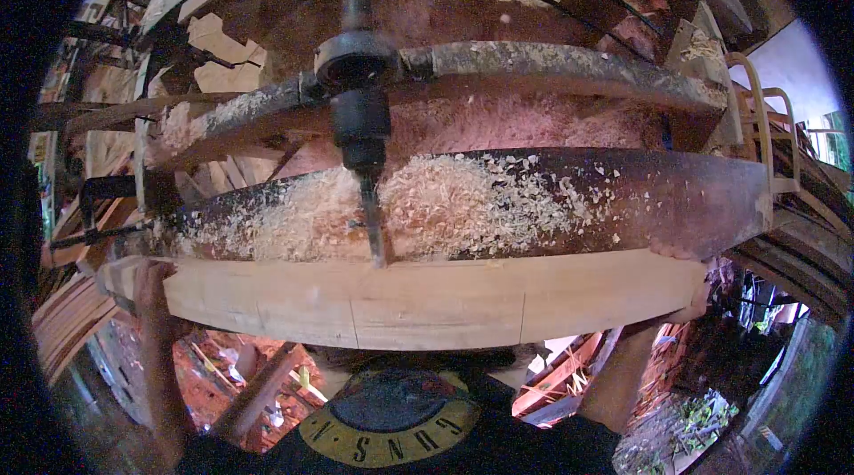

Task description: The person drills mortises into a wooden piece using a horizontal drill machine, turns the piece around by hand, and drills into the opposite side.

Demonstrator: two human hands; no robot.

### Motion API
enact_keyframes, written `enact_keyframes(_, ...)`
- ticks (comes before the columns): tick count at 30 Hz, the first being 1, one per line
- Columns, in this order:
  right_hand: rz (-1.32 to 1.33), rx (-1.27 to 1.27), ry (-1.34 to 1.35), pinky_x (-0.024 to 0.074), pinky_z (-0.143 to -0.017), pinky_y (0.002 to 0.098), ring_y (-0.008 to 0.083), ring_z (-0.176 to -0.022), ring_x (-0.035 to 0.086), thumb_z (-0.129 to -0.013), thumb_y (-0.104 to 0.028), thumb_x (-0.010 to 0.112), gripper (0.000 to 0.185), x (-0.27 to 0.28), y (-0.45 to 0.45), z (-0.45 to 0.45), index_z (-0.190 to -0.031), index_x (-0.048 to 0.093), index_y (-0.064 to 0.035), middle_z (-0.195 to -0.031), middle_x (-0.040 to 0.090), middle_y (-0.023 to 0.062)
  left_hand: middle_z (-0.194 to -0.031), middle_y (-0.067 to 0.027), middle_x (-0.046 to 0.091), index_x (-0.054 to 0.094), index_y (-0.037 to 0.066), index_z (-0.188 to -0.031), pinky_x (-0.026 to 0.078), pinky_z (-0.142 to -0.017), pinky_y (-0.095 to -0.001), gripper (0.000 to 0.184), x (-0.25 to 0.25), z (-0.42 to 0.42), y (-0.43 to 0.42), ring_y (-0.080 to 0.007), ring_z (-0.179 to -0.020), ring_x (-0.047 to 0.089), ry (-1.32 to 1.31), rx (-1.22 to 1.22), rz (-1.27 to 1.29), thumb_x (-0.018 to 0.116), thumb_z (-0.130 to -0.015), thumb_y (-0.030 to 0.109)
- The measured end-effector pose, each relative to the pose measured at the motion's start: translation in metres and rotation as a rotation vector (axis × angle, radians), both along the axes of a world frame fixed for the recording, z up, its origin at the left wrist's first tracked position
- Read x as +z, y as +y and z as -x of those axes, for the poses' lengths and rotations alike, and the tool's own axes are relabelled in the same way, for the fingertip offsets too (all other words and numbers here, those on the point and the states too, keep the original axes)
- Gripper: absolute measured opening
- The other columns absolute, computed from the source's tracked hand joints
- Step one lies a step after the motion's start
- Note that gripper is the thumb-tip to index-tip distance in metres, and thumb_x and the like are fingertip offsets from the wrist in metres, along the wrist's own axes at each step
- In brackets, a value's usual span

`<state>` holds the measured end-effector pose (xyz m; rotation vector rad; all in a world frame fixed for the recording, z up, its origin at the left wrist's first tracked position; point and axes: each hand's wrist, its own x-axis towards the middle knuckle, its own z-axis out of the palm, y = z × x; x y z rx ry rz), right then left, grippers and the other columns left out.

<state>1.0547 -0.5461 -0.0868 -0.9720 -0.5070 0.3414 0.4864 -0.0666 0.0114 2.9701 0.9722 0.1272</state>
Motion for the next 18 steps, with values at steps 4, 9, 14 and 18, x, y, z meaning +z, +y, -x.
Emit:
enact_keyframes(4,0.068,-0.011,0.081,0.0487,-0.094,0.0532,0.0392,-0.101,0.061,-0.090,-0.065,0.046,0.073,-0.009,-0.023,-0.013,-0.113,0.064,0.0023,-0.102,0.066,0.0212,-0.095,-0.0181,0.056,0.055,0.003,-0.102,0.045,-0.077,-0.0496,0.058,0.006,-0.009,-0.004,-0.0412,-0.089,0.056,0.011,-0.004,0.021,0.084,-0.059,0.030)
enact_keyframes(9,0.092,-0.017,0.081,0.0458,-0.096,0.0520,0.0375,-0.099,0.059,-0.092,-0.062,0.045,0.070,-0.002,-0.014,0.003,-0.112,0.063,0.0027,-0.101,0.064,0.0213,-0.100,-0.0188,0.058,0.056,0.003,-0.106,0.047,-0.081,-0.0497,0.057,0.004,0.019,-0.001,-0.0416,-0.095,0.058,0.044,0.075,0.073,0.083,-0.061,0.025)
enact_keyframes(14,0.031,-0.006,0.104,0.0454,-0.096,0.0514,0.0353,-0.097,0.058,-0.093,-0.059,0.044,0.067,0.002,0.009,0.018,-0.111,0.063,0.0024,-0.101,0.063,0.0201,-0.105,-0.0193,0.060,0.057,0.002,-0.111,0.049,-0.086,-0.0490,0.059,0.010,0.021,-0.002,-0.0419,-0.102,0.059,0.035,0.085,0.047,0.081,-0.062,0.024)
enact_keyframes(18,0.066,-0.004,0.105,0.0449,-0.096,0.0510,0.0345,-0.098,0.058,-0.093,-0.060,0.045,0.068,0.004,0.012,0.021,-0.111,0.063,0.0025,-0.102,0.063,0.0201,-0.107,-0.0201,0.061,0.057,0.002,-0.111,0.050,-0.090,-0.0484,0.058,0.007,0.027,0.000,-0.0425,-0.101,0.060,0.017,0.129,0.081,0.081,-0.063,0.025)
